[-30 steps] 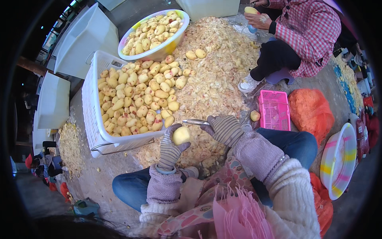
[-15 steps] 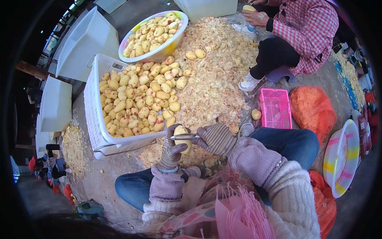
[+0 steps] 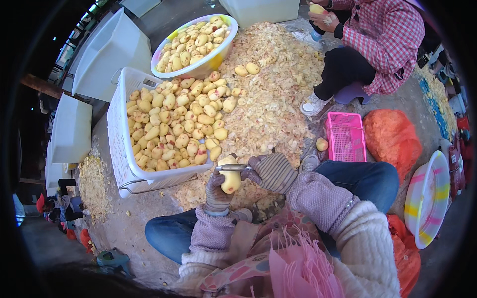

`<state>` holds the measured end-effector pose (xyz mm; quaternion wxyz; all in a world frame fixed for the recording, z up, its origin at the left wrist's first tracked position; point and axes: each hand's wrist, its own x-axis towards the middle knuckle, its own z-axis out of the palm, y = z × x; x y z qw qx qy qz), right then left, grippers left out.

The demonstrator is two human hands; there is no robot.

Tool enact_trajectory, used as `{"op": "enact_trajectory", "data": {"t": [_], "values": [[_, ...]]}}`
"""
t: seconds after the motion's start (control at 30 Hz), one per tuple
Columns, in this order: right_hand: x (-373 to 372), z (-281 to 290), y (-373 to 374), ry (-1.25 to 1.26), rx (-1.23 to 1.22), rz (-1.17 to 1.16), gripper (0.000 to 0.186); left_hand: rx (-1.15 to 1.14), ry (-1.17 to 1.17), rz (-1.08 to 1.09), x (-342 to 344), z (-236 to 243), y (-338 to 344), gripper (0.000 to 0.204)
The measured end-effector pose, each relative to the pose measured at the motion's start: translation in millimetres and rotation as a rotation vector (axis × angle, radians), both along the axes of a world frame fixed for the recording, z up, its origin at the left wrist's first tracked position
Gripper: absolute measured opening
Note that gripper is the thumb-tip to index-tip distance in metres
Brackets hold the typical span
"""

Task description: The person sits on the floor and peels small yellow fruits with a knife, placing the peeled items into a white basket. A second person nearby also peels fruit. The peeled fruits accumulate in the basket while peels pile on the floor.

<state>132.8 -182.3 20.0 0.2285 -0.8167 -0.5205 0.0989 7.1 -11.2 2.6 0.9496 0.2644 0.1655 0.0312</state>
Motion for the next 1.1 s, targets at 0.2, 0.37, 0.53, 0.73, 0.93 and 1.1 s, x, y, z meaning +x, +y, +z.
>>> {"op": "enact_trajectory", "data": {"t": [0.2,0.37,0.53,0.73,0.93,1.1], "values": [[8,11,0,0.086,-0.224,-0.367,0.042,0.065,-0.091,0.105,-2,-2,5,0.064],[10,13,3,0.012,-0.201,-0.257,0.041,0.037,-0.052,-0.046,-3,-1,2,0.06],[7,10,-1,-0.041,-0.185,-0.399,0.039,-0.137,-0.017,0.061,-4,0,4,0.059],[-10,11,4,-0.034,-0.1,0.024,0.042,-0.282,0.118,0.019,-4,-14,7,0.05],[-5,17,11,-0.047,-0.16,0.179,0.042,-0.35,0.247,0.026,-5,-26,13,0.048],[-10,14,13,-0.057,-0.183,-0.409,0.043,-0.352,0.432,0.116,2,-22,12,0.043]]}}
